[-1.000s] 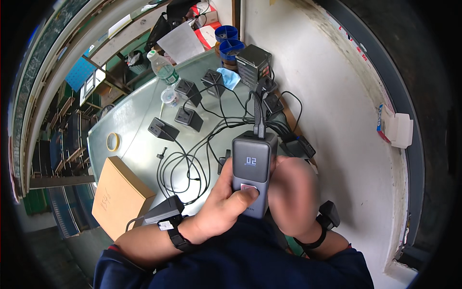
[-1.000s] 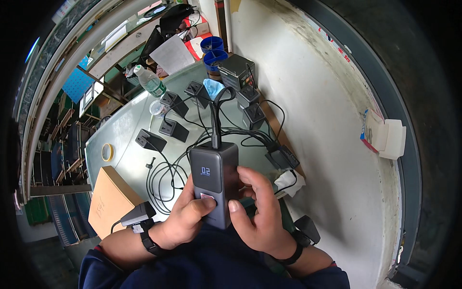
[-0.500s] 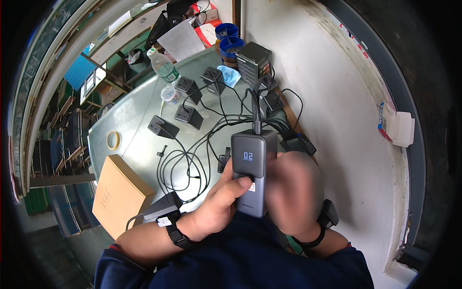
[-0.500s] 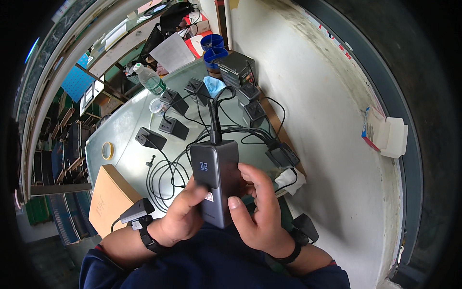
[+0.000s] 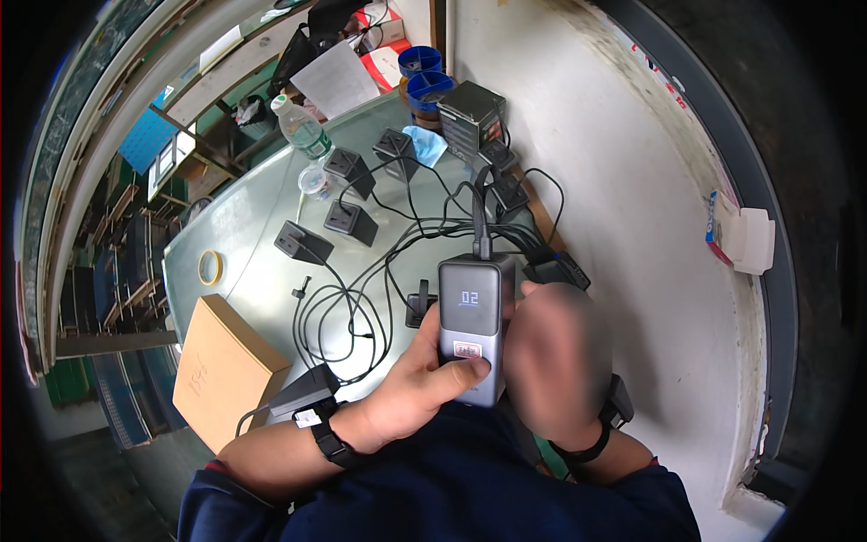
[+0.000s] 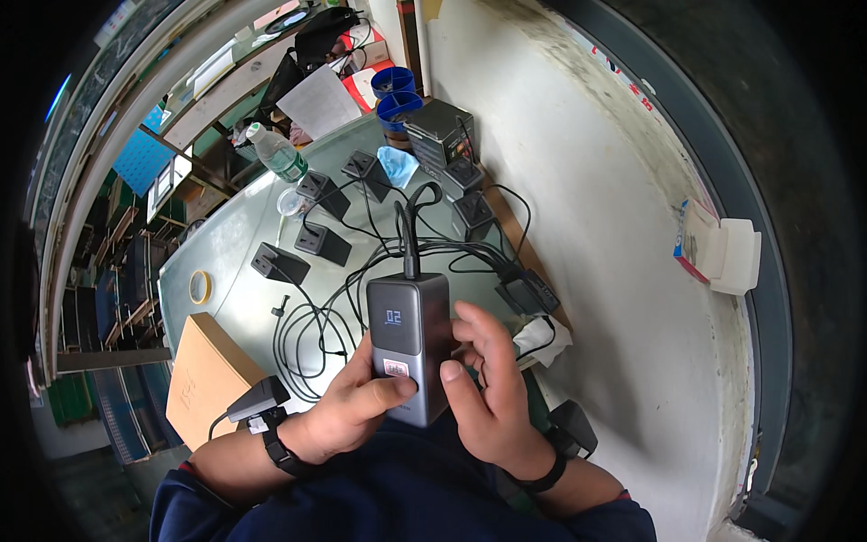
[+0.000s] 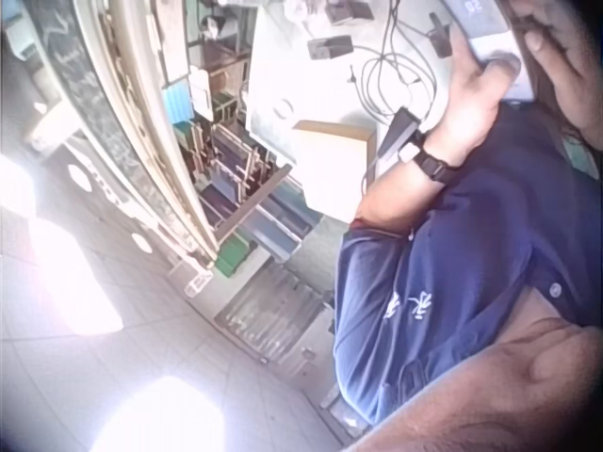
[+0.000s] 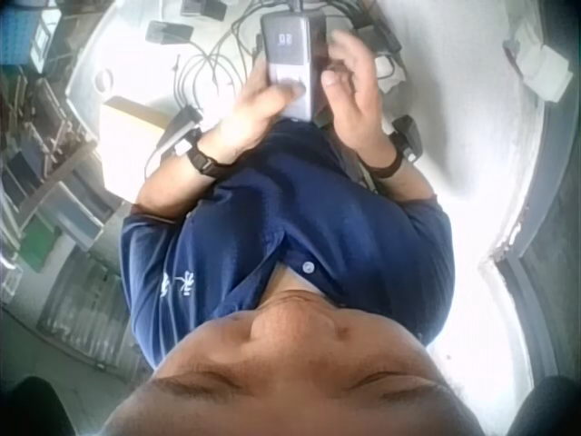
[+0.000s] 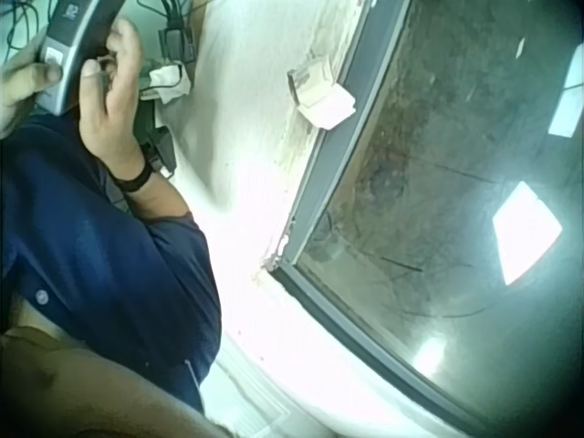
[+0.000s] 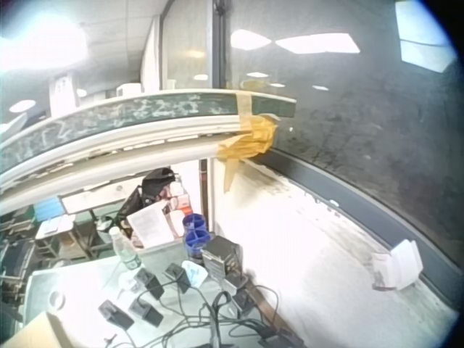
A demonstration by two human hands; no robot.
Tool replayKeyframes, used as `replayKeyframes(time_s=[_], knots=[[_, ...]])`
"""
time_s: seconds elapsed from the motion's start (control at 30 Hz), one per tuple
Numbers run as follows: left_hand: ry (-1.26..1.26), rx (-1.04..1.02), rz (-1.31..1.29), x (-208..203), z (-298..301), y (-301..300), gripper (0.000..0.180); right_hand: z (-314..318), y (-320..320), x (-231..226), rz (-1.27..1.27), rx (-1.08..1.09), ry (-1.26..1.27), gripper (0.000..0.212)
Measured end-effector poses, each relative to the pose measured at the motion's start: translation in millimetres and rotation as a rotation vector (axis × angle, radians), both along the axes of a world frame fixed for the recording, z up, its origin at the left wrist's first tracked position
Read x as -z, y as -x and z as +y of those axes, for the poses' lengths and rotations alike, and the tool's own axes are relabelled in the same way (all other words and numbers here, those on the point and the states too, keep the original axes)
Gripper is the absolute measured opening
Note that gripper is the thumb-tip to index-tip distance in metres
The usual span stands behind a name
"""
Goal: Connecting power cables to electronic devices and placing them into a box.
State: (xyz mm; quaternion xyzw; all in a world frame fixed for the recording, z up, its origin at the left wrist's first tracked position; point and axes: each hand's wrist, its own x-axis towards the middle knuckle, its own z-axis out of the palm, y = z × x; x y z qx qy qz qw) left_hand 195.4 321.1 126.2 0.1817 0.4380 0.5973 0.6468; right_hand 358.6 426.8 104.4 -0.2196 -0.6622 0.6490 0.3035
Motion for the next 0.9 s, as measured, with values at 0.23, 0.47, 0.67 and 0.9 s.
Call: replayKeyframes(time_s=[0.23,0.47,0.67,0.9], knots=[[-0.039,0.058,0.022,-10,1,1,0.073,4,3,-6,0.077,-0.054,0.083,0.062],[0.0,0.098,0.014,-13,-4,8,0.07,8,5,-8,0.047,-0.086,0.094,0.065],[-0.007,0.114,0.064,-6,-4,10,0.068,6,6,-3,0.053,-0.071,0.163,0.068],[-0.118,0.188,0.214,34,-11,9,0.072,10,-13,23,-0.124,-0.196,0.375,0.081]])
